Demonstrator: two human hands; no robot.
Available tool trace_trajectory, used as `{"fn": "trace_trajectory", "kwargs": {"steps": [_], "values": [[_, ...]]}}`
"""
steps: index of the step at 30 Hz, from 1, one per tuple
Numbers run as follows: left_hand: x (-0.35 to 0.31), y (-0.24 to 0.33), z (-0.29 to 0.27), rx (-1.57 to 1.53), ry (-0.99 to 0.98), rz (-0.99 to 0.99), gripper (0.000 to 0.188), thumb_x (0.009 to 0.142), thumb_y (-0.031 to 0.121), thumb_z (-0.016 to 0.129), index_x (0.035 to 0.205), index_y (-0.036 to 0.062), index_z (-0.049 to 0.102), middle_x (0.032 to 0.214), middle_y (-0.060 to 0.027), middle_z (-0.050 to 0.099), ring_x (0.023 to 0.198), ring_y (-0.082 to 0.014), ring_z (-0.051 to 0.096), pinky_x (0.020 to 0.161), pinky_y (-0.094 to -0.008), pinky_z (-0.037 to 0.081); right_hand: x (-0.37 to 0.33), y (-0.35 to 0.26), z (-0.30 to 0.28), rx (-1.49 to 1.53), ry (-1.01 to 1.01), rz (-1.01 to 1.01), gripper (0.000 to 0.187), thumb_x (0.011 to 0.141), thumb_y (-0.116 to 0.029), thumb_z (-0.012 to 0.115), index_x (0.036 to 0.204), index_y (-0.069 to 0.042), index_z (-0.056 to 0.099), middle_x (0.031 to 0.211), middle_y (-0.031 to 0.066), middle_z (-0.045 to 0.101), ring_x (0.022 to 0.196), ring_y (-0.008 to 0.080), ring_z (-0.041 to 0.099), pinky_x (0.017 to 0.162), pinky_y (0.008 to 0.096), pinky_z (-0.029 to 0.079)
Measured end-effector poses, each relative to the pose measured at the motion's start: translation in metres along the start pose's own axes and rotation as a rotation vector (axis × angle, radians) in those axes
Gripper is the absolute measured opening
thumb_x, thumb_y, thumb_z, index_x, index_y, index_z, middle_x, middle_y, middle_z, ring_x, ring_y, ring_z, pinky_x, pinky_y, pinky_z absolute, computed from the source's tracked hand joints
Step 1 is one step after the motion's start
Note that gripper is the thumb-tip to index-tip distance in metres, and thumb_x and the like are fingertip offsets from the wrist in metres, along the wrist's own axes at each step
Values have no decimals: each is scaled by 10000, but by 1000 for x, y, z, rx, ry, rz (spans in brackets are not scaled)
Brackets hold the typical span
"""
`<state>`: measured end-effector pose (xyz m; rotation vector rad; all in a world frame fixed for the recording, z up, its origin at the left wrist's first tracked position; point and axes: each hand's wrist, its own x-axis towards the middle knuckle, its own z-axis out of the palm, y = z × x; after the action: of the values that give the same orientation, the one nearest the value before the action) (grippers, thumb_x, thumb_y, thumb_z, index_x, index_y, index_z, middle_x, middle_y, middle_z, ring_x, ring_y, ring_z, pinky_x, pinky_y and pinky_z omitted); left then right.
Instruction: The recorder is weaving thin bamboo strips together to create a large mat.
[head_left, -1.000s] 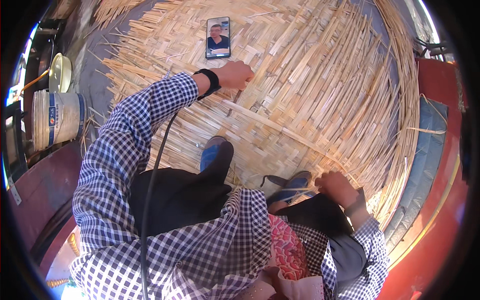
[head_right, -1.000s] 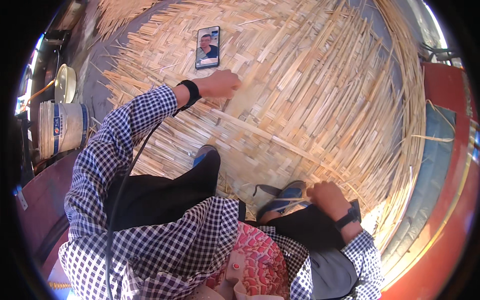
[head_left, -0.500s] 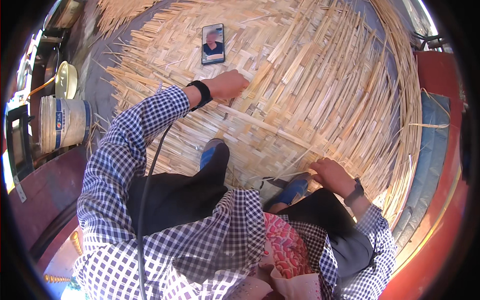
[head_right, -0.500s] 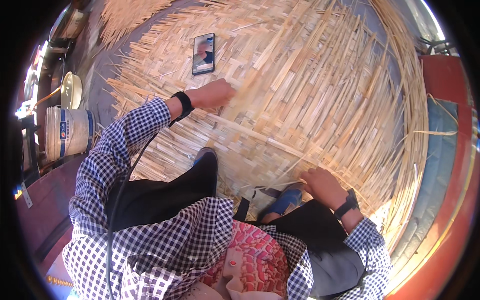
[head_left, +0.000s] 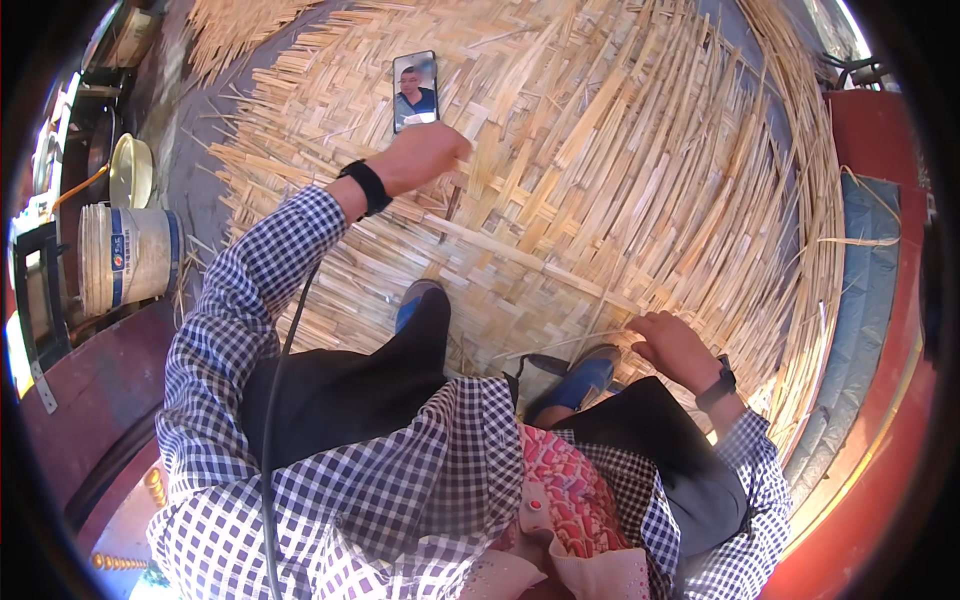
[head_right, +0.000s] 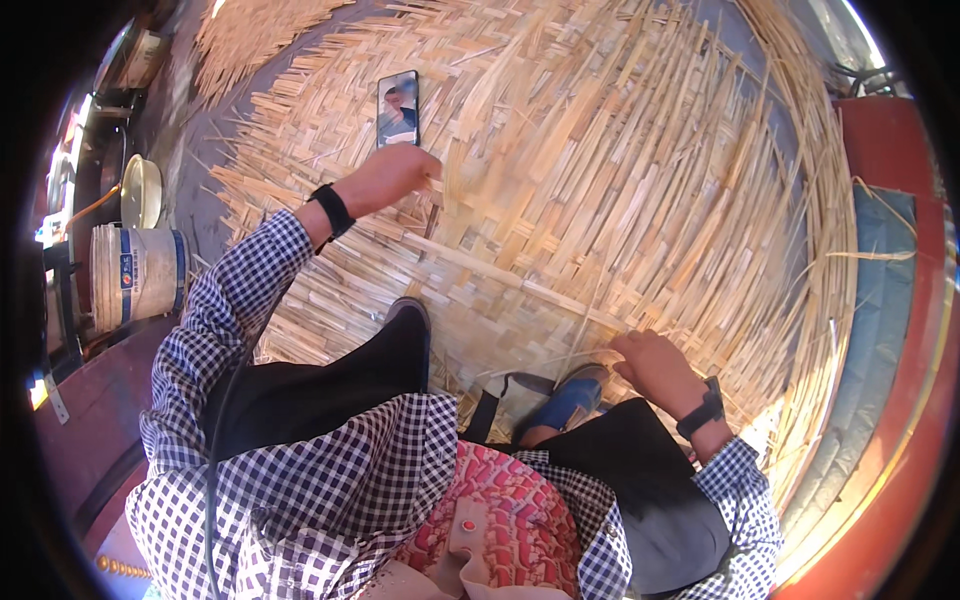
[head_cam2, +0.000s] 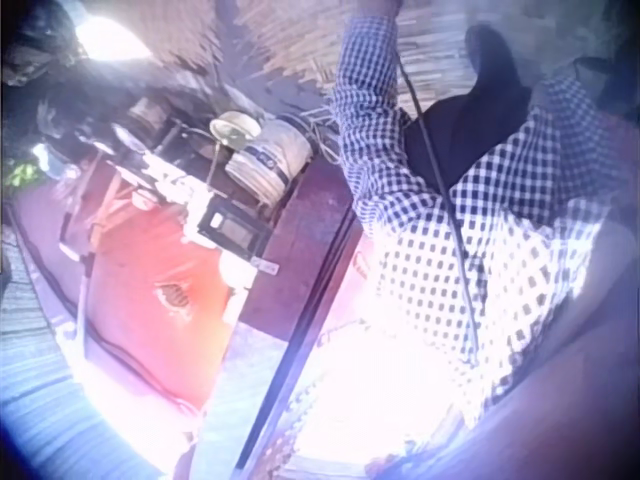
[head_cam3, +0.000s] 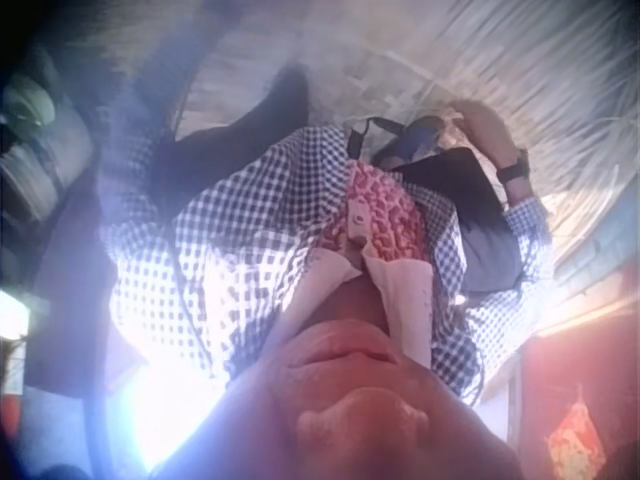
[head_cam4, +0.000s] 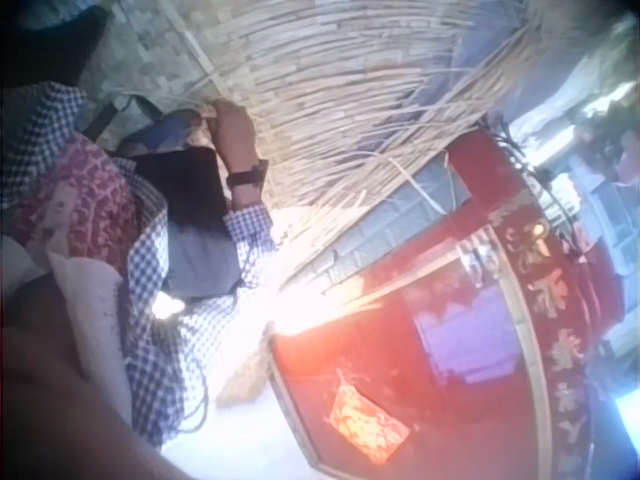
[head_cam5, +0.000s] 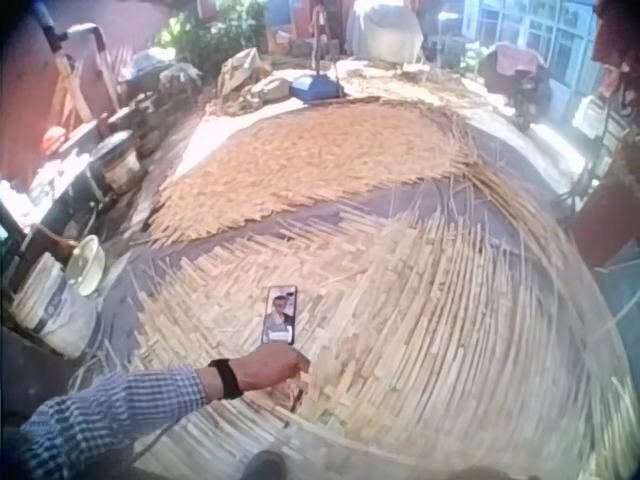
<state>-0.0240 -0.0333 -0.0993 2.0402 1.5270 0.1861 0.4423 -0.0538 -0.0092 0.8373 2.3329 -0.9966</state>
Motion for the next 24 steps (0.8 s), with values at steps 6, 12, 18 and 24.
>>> {"fn": "trace_trajectory", "kwargs": {"steps": [6,12,18,24], "values": [[-68,-92,-71,128,80,-389,147,733,118,720,850,47,669,828,-136,672,802,-319,644,714,-406,496,-19,19,3,9,35,68,330,838,-140,676,1150,-62,603,1017,163,626,989,365,578,870,446,483],[-196,-168,-171,239,184,-692,119,749,98,695,828,24,646,721,-108,626,695,-240,608,660,-360,465,-37,22,7,59,53,102,333,842,-138,678,1158,-67,603,1021,161,623,985,366,578,874,439,480],[-291,-203,-242,447,248,-1088,179,819,53,604,974,46,695,896,-126,692,825,-260,662,747,-365,491,-41,34,12,31,29,113,336,843,-140,679,1162,-65,604,1048,160,625,989,363,579,882,433,478],[-124,-104,-126,521,399,-258,563,750,-95,517,1280,79,588,1275,-180,595,1196,-353,553,1033,-433,451,-32,24,10,14,-7,86,324,843,-137,671,1153,-67,607,1033,156,630,997,359,576,885,433,478]]}}
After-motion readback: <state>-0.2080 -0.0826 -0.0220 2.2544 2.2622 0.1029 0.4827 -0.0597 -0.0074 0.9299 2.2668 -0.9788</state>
